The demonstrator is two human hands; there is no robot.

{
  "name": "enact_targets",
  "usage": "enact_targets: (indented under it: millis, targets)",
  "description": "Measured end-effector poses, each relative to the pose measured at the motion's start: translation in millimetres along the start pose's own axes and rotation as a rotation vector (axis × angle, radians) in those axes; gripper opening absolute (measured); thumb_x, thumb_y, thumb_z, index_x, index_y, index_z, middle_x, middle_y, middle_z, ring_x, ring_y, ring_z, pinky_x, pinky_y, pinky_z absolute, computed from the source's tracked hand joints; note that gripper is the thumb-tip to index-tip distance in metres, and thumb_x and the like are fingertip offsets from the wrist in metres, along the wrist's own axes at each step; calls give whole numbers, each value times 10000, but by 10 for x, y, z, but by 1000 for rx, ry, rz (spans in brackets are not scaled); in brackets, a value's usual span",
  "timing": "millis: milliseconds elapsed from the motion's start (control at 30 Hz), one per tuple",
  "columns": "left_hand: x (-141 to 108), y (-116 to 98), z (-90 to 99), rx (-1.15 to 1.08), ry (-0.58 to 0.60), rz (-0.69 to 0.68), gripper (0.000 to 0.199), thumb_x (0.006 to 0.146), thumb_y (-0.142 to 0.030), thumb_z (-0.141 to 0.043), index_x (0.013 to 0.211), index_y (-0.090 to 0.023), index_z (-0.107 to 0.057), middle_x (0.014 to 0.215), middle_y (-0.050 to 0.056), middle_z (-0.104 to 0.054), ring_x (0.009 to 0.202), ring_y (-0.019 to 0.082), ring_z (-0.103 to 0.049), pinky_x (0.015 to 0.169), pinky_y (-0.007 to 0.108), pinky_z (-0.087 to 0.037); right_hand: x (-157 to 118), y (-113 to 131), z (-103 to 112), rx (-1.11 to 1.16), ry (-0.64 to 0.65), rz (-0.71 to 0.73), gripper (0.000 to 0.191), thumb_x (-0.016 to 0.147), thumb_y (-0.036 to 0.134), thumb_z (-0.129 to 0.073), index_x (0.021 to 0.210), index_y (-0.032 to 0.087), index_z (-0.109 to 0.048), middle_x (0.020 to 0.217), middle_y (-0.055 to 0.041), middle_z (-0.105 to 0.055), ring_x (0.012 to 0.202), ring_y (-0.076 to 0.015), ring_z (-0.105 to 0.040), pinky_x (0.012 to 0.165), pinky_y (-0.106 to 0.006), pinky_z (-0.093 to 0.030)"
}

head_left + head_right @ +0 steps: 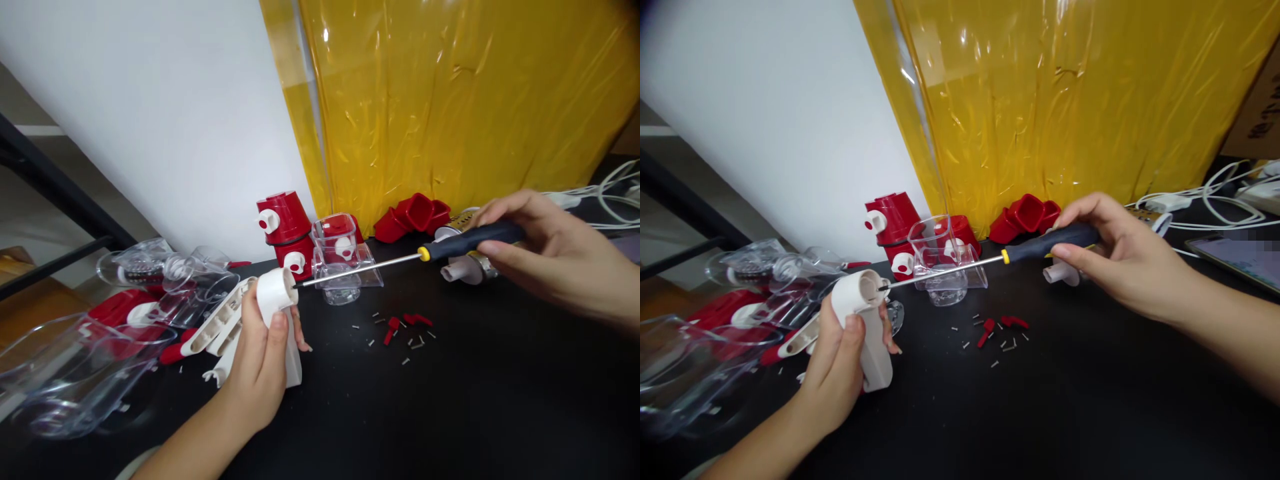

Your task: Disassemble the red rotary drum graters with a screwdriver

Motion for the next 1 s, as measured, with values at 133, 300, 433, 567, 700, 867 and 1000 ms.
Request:
enact_targets:
  millis: [133,300,433,567,700,867,1000]
  targets:
    - [-5,-7,-27,-21,31,22,358,1029,-458,-372,1341,-283,-363,970,32,-549,685,145,-568,643,343,-573,-15,-50,-58,291,-62,-173,538,530,405,-942,942,340,-602,942,31,-612,606,-97,-571,483,-201,-510]
    - [-1,-49,-40,14,61,20,371,1029,-486,-344,1339,-281,-343,952,26,-540,661,145,-566,636,353,-562,16,-236,-114,149,74,-282,579,781,790,-551,900,231,-641,699,-40,-660,526,-156,-593,437,-267,-488]
    - [9,-40,-32,37,72,27,381,1029,-483,-344,1350,-277,-338,943,31,-559,678,156,-575,664,364,-561,38,-243,-32,-97,83,-200,552,805,753,-570,821,206,-642,607,-9,-594,469,-103,-505,419,-219,-437]
    - [13,-9,-19,11,30,21,344,1030,-458,-370,1326,-285,-364,962,23,-543,685,146,-567,653,343,-569,8,-93,32,-26,5,-94,380,768,595,-739,962,285,-632,871,5,-631,603,-94,-578,486,-189,-482]
    - [16,2,-46,-20,34,19,281,1038,-430,-367,1276,-286,-405,990,16,-511,677,125,-558,637,321,-577,-32,22,-22,241,-31,-168,546,550,400,-933,957,348,-573,851,56,-600,524,-87,-550,445,-203,-488]
    - [14,-17,-66,-16,60,33,298,1037,-446,-358,1273,-269,-390,971,21,-513,665,129,-564,626,329,-576,5,-104,-76,276,25,-236,425,725,619,-748,941,274,-627,798,-20,-673,587,-160,-629,472,-267,-517]
    - [13,-31,-64,-9,75,44,300,1034,-462,-352,1268,-275,-379,957,18,-516,662,130,-566,630,337,-576,24,-260,-55,-22,119,-274,558,851,750,-496,845,208,-631,529,2,-556,402,-108,-477,369,-223,-388]
Point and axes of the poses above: each hand's wrist, its own x-axis towards the middle knuckle, its own z-axis out of the back of the hand, y = z × x, the point moved 5 cm from there along x, towards the middle knuckle
